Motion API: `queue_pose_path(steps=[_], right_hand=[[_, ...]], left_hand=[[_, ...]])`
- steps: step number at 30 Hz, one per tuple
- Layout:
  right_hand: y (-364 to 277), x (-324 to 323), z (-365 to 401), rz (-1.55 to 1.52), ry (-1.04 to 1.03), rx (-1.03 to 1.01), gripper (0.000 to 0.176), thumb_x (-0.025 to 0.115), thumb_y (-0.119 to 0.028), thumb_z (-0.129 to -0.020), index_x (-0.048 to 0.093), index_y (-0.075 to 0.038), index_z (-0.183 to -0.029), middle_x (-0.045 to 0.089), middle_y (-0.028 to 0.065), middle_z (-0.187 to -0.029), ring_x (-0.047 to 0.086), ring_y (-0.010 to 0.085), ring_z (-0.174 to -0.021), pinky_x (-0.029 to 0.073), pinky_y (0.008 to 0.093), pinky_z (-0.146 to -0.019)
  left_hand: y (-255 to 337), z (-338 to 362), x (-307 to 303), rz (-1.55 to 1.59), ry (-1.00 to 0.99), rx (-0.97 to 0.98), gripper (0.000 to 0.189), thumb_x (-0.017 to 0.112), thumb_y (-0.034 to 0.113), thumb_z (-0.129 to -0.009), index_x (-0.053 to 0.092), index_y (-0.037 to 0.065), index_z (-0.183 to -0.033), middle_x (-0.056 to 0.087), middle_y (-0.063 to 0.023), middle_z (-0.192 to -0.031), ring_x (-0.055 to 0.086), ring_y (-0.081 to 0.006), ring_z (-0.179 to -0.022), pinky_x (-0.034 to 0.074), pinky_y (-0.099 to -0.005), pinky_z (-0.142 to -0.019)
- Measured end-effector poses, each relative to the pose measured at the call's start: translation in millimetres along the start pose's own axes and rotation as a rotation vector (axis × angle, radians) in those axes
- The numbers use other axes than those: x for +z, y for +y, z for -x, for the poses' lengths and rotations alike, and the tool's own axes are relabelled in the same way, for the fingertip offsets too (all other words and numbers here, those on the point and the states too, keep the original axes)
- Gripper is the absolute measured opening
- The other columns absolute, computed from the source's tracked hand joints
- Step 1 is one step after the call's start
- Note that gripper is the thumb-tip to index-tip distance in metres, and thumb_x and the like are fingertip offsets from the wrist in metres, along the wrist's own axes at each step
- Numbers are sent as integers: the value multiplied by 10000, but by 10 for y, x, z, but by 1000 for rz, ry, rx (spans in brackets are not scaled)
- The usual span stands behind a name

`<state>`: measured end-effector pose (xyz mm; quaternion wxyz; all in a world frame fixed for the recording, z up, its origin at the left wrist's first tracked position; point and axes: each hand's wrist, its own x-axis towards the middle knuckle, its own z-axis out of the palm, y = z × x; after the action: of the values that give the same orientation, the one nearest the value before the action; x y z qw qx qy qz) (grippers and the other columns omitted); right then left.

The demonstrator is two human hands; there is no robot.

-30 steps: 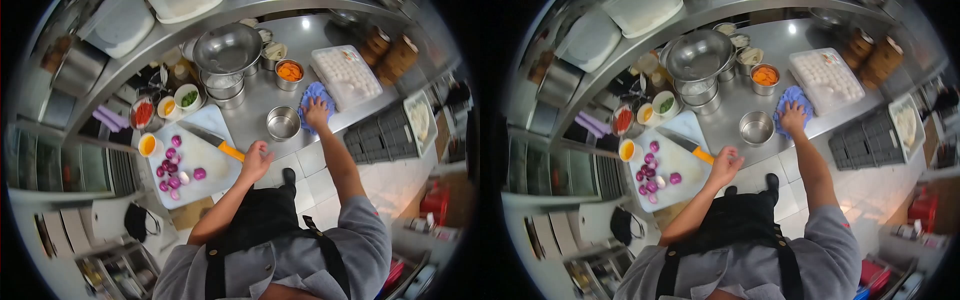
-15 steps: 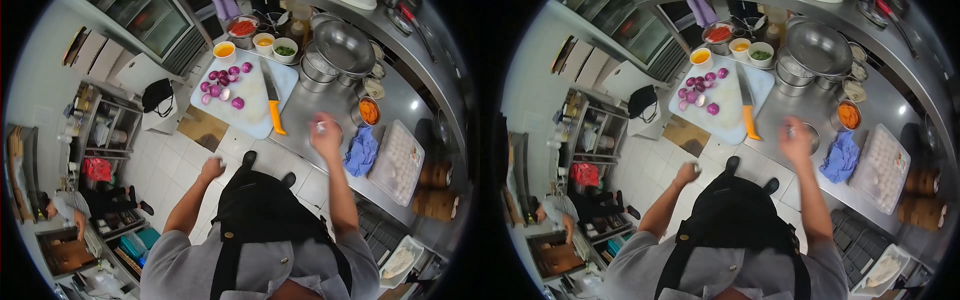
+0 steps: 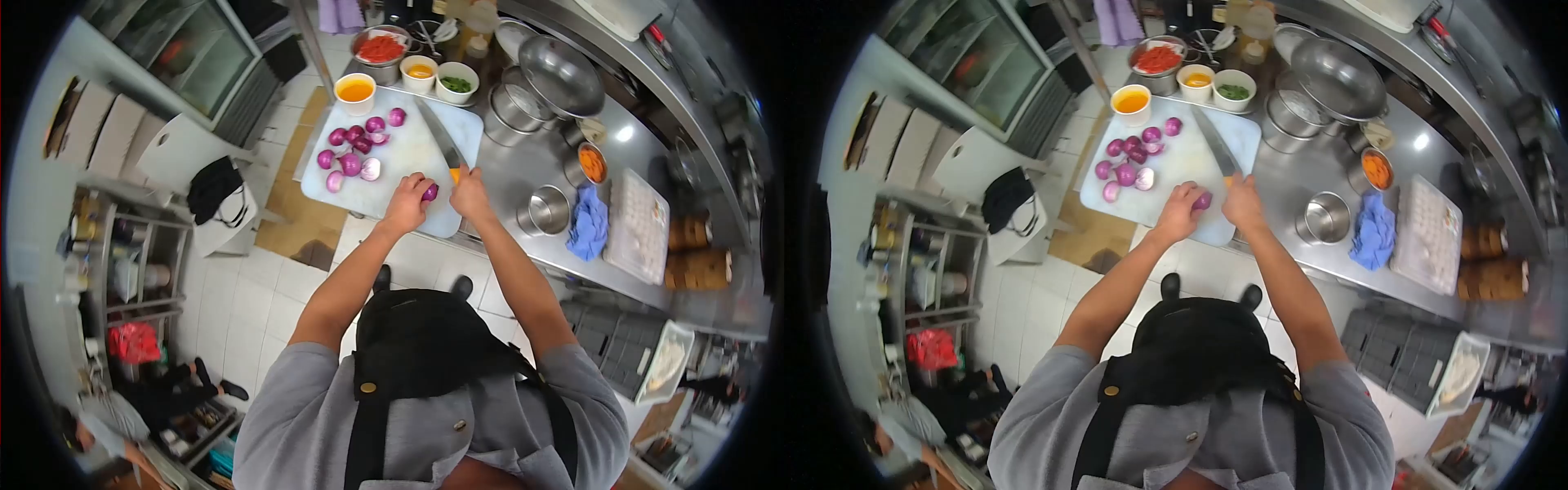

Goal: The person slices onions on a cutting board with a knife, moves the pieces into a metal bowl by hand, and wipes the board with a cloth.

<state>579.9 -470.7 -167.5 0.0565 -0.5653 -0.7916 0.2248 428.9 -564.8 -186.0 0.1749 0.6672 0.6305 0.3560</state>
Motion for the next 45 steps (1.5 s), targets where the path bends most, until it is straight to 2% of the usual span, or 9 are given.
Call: queue_pose_path(steps=[6, 10, 22, 34, 37, 39, 40, 43, 45], right_hand=[[-8, -249, 679, -38, -10, 114, 404, 530, -218, -899, 424, 53, -1179, 617, 342, -833, 625, 496, -810, 505, 549, -747], [-19, 6, 1267, -55, 71, 117, 254, 527, -189, -911, 420, 29, -988, 594, 306, -670, 598, 508, -665, 477, 577, -617], [-142, -113, 1652, 20, 3, 58, 253, 506, -159, -923, 445, 58, -1038, 608, 269, -680, 627, 436, -633, 523, 513, -590], [-208, -454, 1715, 105, -131, 53, 287, 483, -176, -944, 433, 79, -1065, 611, 250, -681, 649, 401, -635, 536, 476, -564], [-73, -279, 1616, 41, -115, 42, 245, 490, -136, -933, 418, 72, -1042, 584, 254, -637, 603, 433, -595, 490, 511, -560], [167, 167, 1418, 125, -85, -119, 263, 471, -138, -927, 439, 76, -1078, 615, 255, -709, 648, 392, -652, 540, 460, -584], [62, 137, 1321, 78, -109, -15, 262, 446, -139, -930, 439, 72, -1085, 611, 263, -718, 639, 403, -658, 539, 465, -600], [-96, -221, 1302, 123, -173, -94, 260, 452, -141, -932, 421, 62, -1092, 606, 275, -710, 631, 429, -661, 530, 491, -598], [-157, -314, 1419, 67, -190, 54, 259, 493, -115, -915, 404, 59, -1084, 604, 279, -700, 631, 434, -666, 528, 506, -593]], left_hand=[[-173, -65, -65, 211, 33, 159, 365, 627, -28, -753, 554, 39, -1104, 490, -155, -1131, 507, -358, -1057, 454, -409, -920], [-164, -226, -45, 104, -144, 180, 259, 604, -6, -776, 541, 22, -1026, 485, -151, -1087, 511, -355, -1050, 463, -433, -885], [-116, -465, -161, 51, -411, 200, 451, 569, -95, -668, 506, -3, -1105, 490, -160, -1137, 514, -360, -1082, 438, -421, -935], [-71, -500, -195, 47, -512, 117, 497, 570, -100, -675, 509, 4, -1157, 496, -145, -1196, 502, -345, -1130, 425, -397, -972], [-123, -459, -117, 74, -359, 199, 364, 579, -108, -719, 502, -7, -1060, 505, -158, -1089, 518, -374, -1036, 436, -431, -862], [-130, -457, -116, 93, -387, 183, 374, 577, -111, -708, 502, -5, -1058, 505, -157, -1081, 521, -372, -1030, 437, -432, -857], [-119, -474, -116, 105, -392, 171, 384, 575, -115, -696, 503, -3, -1056, 505, -157, -1074, 524, -370, -1023, 438, -432, -852], [-106, -473, -151, 98, -375, 198, 369, 578, -113, -701, 504, 2, -1043, 506, -152, -1059, 529, -369, -1000, 444, -428, -837], [-111, -488, -147, 91, -362, 194, 361, 578, -116, -701, 503, 3, -1033, 506, -150, -1054, 531, -370, -991, 447, -425, -828]])
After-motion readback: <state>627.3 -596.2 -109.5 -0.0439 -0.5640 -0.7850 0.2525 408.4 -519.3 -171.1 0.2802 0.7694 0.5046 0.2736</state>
